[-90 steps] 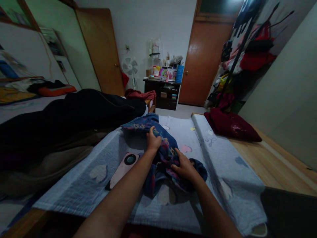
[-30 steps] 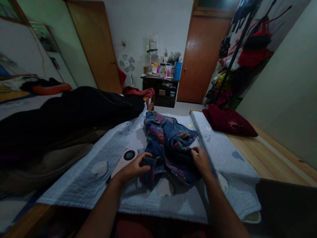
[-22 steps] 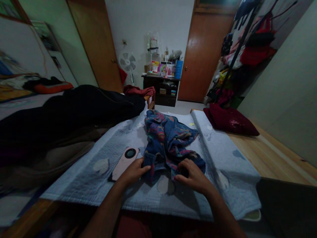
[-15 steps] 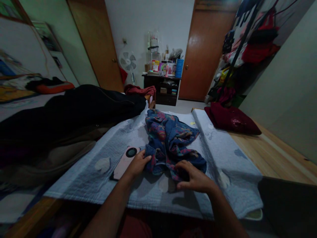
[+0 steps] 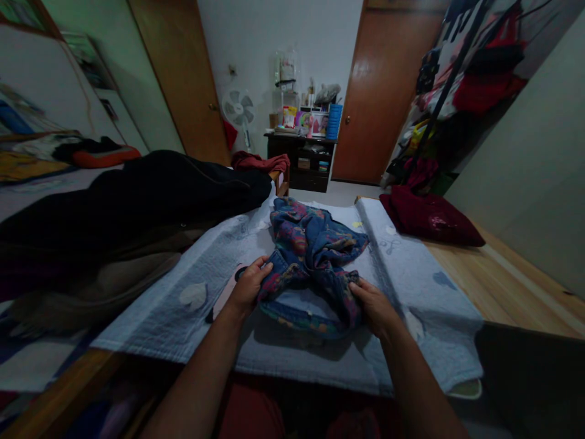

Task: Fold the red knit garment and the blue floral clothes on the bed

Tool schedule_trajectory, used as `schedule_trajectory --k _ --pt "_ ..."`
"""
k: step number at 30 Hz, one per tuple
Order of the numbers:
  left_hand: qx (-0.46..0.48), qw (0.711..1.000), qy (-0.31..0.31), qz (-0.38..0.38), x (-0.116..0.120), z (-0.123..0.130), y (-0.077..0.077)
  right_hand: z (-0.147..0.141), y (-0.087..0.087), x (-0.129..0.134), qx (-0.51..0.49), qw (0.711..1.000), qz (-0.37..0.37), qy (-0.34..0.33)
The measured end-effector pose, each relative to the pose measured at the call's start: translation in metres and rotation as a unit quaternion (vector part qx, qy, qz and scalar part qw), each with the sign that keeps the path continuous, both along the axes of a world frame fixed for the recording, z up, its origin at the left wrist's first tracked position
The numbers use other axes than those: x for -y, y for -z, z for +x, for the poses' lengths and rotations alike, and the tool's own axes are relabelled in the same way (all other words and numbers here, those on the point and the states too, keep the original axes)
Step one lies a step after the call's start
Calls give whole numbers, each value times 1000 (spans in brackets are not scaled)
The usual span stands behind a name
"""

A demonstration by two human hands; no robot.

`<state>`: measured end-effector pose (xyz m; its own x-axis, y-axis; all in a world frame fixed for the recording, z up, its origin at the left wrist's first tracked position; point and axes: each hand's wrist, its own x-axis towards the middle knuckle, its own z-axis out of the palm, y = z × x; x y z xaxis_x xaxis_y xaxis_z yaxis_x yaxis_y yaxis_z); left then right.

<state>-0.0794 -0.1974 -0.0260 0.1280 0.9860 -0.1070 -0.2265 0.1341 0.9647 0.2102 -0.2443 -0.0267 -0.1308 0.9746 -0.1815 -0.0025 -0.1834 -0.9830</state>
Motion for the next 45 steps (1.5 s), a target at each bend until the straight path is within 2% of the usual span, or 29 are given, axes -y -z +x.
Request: schedule_trajectory --k 1,3,5,7,9,10,12,15,17,19,21,22,25,27,29,32,35,38,41,45 --pt "-32 999 5 4 0 -3 4 1 5 -1 13 1000 0 20" --pt "-123 992 4 14 0 -6 16 3 18 -2 109 992 18 60" --pt "-242 969 -15 45 5 -8 29 2 30 0 255 961 49 96" --pt "-363 923 -60 112 13 -8 36 0 38 5 376 913 103 121" --pt "-456 863 -104 190 22 -7 36 -4 39 12 447 868 175 130" --pt "-485 840 -106 220 26 -7 34 -7 38 15 468 850 205 125" --pt "-519 815 -55 251 33 -7 28 -11 34 20 500 831 230 85" --pt "-555 793 57 245 40 -7 22 -16 29 26 529 824 203 20" --pt "-588 773 88 222 43 -6 21 -17 28 28 539 822 182 0" --pt "-617 757 90 194 44 -6 22 -16 27 28 523 834 175 -21" --pt "-615 762 87 181 43 -6 22 -14 23 26 464 866 178 -54" --pt "-597 776 86 184 42 -7 21 -12 21 24 419 888 178 -69" --pt "-493 846 68 192 38 -8 15 -5 14 20 271 949 137 -83" --pt "-432 883 42 178 36 -9 12 0 12 18 207 971 97 -64" --pt "-409 898 20 162 35 -10 10 4 12 19 193 977 78 -46" --pt "-420 893 33 157 36 -11 12 10 13 25 221 970 86 -48" --pt "-427 888 68 155 37 -15 16 17 10 35 258 955 110 -93" --pt "-423 886 100 162 37 -24 17 24 9 45 349 914 162 -132" --pt "-438 873 145 158 38 -33 15 28 17 49 434 867 191 -153" --pt "-483 843 192 140 39 -43 10 25 36 46 489 840 200 -124"
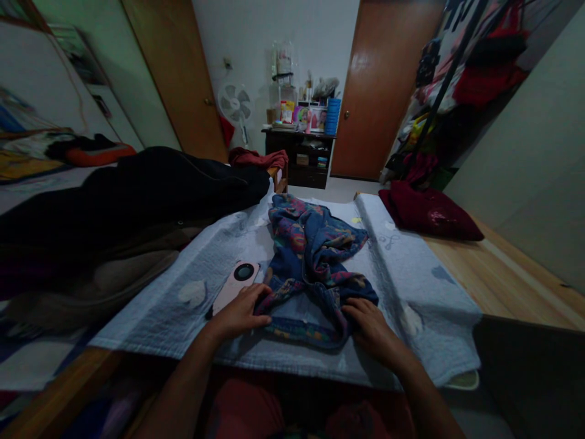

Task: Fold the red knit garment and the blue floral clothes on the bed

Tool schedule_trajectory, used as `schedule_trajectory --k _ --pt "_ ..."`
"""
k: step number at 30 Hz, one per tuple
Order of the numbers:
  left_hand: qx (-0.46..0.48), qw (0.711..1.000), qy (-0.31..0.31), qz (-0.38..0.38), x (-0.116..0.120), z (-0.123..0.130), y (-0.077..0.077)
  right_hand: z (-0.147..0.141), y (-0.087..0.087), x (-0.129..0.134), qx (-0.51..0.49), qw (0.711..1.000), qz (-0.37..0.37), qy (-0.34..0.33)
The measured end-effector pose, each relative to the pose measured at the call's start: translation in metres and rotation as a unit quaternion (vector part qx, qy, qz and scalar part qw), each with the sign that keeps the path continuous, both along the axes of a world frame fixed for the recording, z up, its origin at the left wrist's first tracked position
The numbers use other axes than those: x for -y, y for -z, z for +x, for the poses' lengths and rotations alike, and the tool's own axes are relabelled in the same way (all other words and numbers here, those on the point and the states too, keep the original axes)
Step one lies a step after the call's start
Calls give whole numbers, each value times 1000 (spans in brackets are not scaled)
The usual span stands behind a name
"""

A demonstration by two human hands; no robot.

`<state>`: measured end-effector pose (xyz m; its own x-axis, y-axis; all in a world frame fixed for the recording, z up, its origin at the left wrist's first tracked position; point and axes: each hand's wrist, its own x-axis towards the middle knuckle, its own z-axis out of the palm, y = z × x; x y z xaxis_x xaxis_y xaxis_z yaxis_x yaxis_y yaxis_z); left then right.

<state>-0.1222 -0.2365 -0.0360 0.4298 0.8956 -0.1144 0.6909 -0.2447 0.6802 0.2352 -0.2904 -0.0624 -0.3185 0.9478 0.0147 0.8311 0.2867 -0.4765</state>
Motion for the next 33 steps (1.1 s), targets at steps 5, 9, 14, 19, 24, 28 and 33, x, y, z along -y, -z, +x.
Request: schedule_trajectory --k 5,9,14,19,24,28,33 --pt "-46 998 30 -20 5 -7 -2 -4 2 -8 -54 998 26 24" --pt "-83 996 19 7 10 -6 7 -3 -7 -13 -122 989 15 77" --pt "-56 994 -22 87 12 5 20 -8 -14 -27 -175 978 45 100" --pt "59 993 -77 66 7 16 15 -19 -30 -38 -148 985 41 77" --pt "164 961 -217 47 -5 23 15 -22 -44 -43 -82 996 33 11" --pt "248 938 -231 72 -18 31 16 -20 -44 -57 31 998 41 33" --pt "226 948 -147 170 -34 41 7 -15 -49 -92 41 990 101 94"
